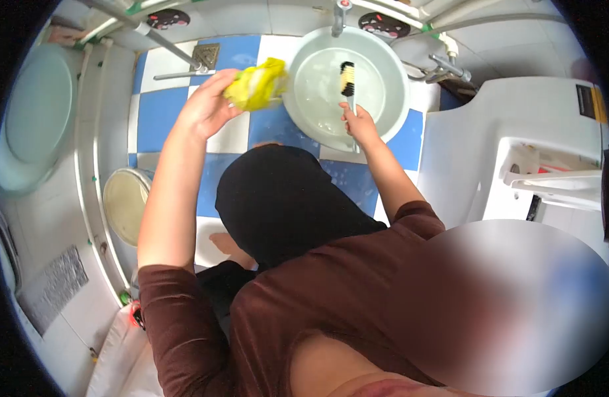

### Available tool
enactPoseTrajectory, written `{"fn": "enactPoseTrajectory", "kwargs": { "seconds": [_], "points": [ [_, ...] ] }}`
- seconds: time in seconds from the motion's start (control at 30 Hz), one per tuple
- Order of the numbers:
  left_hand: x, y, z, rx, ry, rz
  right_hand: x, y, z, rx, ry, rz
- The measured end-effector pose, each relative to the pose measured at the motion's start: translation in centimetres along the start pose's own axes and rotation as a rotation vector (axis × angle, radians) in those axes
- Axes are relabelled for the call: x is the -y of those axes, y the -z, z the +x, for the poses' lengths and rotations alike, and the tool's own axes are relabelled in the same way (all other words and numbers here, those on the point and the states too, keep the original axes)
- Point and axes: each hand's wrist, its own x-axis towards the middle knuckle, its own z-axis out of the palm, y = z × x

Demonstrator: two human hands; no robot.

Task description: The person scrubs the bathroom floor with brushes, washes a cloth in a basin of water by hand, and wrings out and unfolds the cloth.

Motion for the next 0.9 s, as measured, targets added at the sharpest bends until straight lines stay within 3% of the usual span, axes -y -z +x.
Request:
{"fn": "enactPoseTrajectory", "kwargs": {
  "seconds": [0.2,0.37,0.6,0.7,0.8,0.87,0.9],
  "points": [
    [3.2,-4.3,7.2,0.153,0.049,0.116,-0.9,2.8,-3.1,-0.14,0.051,0.057],
    [2.7,-2.4,6.8,0.077,-0.042,0.051,-1.9,4.6,-3.0,-0.119,0.045,-0.086],
    [-1.8,5.5,-8.3,-0.204,-0.197,0.145,2.1,-1.4,-0.5,0.228,0.206,-0.171],
    [-2.9,8.5,-17.3,-0.414,-0.286,0.294,5.5,-5.6,-1.2,0.365,0.415,-0.493],
    [-3.0,9.4,-23.9,-0.624,-0.309,0.232,5.1,-8.3,0.2,0.456,0.406,-0.61],
    [-2.2,10.9,-26.0,-0.675,-0.328,0.137,2.4,-10.9,2.8,0.618,0.505,-0.456],
    [-1.8,11.0,-26.6,-0.737,-0.327,0.109,3.0,-12.5,2.3,0.663,0.508,-0.628]
  ]
}}
